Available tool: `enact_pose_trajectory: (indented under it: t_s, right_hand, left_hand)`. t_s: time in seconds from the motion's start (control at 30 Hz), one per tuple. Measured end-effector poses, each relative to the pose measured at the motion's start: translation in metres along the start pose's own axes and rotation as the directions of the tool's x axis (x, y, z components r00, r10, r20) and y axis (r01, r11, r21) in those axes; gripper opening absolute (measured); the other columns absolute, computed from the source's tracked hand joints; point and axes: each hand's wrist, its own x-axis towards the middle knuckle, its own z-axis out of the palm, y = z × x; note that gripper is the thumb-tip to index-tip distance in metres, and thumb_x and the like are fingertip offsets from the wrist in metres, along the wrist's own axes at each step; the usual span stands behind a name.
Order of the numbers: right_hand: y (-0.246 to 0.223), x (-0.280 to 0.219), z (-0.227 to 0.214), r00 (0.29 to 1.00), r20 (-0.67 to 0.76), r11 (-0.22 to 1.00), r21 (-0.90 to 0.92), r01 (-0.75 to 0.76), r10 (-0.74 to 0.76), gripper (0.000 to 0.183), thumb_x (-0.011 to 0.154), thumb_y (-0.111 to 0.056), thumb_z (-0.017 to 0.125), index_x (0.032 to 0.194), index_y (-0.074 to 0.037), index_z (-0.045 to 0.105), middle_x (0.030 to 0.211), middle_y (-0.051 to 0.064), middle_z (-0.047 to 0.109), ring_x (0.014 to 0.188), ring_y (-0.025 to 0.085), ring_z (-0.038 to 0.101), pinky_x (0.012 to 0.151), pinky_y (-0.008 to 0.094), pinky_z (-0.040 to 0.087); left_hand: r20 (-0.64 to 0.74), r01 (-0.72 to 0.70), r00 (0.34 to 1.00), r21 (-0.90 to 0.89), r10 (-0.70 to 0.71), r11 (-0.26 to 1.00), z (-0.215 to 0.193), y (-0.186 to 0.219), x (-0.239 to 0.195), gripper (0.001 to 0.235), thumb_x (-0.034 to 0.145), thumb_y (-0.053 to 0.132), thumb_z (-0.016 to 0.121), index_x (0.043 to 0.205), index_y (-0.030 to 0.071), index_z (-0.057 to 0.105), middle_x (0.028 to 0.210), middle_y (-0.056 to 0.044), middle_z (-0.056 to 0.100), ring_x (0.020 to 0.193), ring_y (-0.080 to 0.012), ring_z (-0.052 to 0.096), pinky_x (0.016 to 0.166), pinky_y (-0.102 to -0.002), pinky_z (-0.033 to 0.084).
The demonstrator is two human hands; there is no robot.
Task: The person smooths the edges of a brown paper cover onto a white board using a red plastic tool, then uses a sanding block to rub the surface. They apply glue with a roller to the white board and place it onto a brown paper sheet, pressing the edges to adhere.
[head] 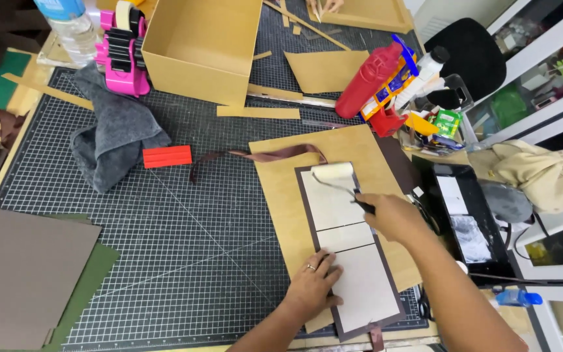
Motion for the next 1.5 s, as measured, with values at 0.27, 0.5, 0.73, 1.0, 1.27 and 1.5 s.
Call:
enact_pose_trajectory:
  t_s: [0.27, 0.5, 0.73, 1.0, 1.27, 1.5]
  right_hand:
    - [-0.006, -0.027, 0.0, 0.994, 0.107, 0.996, -0.087, 0.005, 0.005, 0.054, 0.1, -0.028, 0.053, 0.152, -0.042, 0.048, 0.101, 0.007, 0.073, 0.069, 0.026, 0.061, 0.055, 0.037, 0.04]
    - [-0.021, -0.015, 0.009, 0.999, 0.037, 0.999, -0.02, 0.026, -0.025, 0.053, 0.1, -0.025, 0.052, 0.152, -0.036, 0.05, 0.107, 0.011, 0.076, 0.077, 0.03, 0.067, 0.061, 0.041, 0.046]
    - [-0.026, -0.009, 0.01, 0.998, 0.053, 0.997, -0.052, 0.048, -0.045, 0.055, 0.099, -0.026, 0.054, 0.152, -0.037, 0.05, 0.104, 0.009, 0.075, 0.076, 0.027, 0.066, 0.059, 0.039, 0.045]
    - [-0.025, -0.021, 0.002, 0.992, 0.123, 0.993, -0.114, 0.021, -0.007, 0.056, 0.098, -0.03, 0.056, 0.152, -0.044, 0.049, 0.117, 0.007, 0.074, 0.082, 0.027, 0.07, 0.065, 0.039, 0.048]
    - [-0.036, -0.022, 0.009, 0.996, 0.071, 0.994, -0.099, 0.056, -0.049, 0.054, 0.1, -0.027, 0.051, 0.153, -0.037, 0.046, 0.102, 0.008, 0.075, 0.08, 0.028, 0.067, 0.063, 0.04, 0.048]
    - [-0.043, 0.002, 0.019, 0.998, 0.006, 0.997, -0.058, 0.056, -0.056, 0.057, 0.098, -0.026, 0.052, 0.154, -0.036, 0.046, 0.103, 0.012, 0.075, 0.085, 0.034, 0.068, 0.065, 0.043, 0.05]
  left_hand:
    - [-0.113, -0.036, 0.993, -0.028, 0.032, 0.999, 0.007, -0.007, 0.001, 0.076, 0.089, 0.052, 0.068, 0.147, 0.005, 0.052, 0.16, -0.021, 0.036, 0.152, -0.0406, 0.019, 0.123, -0.053, 0.017]
    - [-0.16, -0.061, 0.985, -0.015, 0.058, 0.998, 0.004, 0.0, -0.005, 0.074, 0.089, 0.051, 0.07, 0.144, 0.004, 0.055, 0.156, -0.022, 0.041, 0.15, -0.0417, 0.023, 0.122, -0.054, 0.022]
    - [0.031, 0.001, 1.0, 0.012, -0.001, 1.0, -0.009, 0.005, -0.005, 0.076, 0.094, 0.055, 0.059, 0.152, 0.009, 0.045, 0.164, -0.019, 0.03, 0.154, -0.0393, 0.014, 0.125, -0.052, 0.013]
    - [0.057, 0.022, 0.998, -0.003, -0.022, 1.0, -0.01, 0.003, -0.001, 0.078, 0.093, 0.056, 0.058, 0.154, 0.01, 0.043, 0.166, -0.019, 0.026, 0.155, -0.0387, 0.011, 0.126, -0.051, 0.009]
    - [-0.072, -0.027, 0.997, -0.024, 0.025, 0.999, 0.002, 0.002, -0.005, 0.075, 0.092, 0.054, 0.062, 0.148, 0.006, 0.049, 0.161, -0.022, 0.034, 0.153, -0.041, 0.018, 0.124, -0.053, 0.015]
    - [-0.069, -0.027, 0.997, -0.005, 0.027, 1.0, 0.002, 0.001, -0.006, 0.075, 0.092, 0.053, 0.063, 0.149, 0.006, 0.049, 0.16, -0.021, 0.034, 0.153, -0.0407, 0.018, 0.125, -0.052, 0.015]
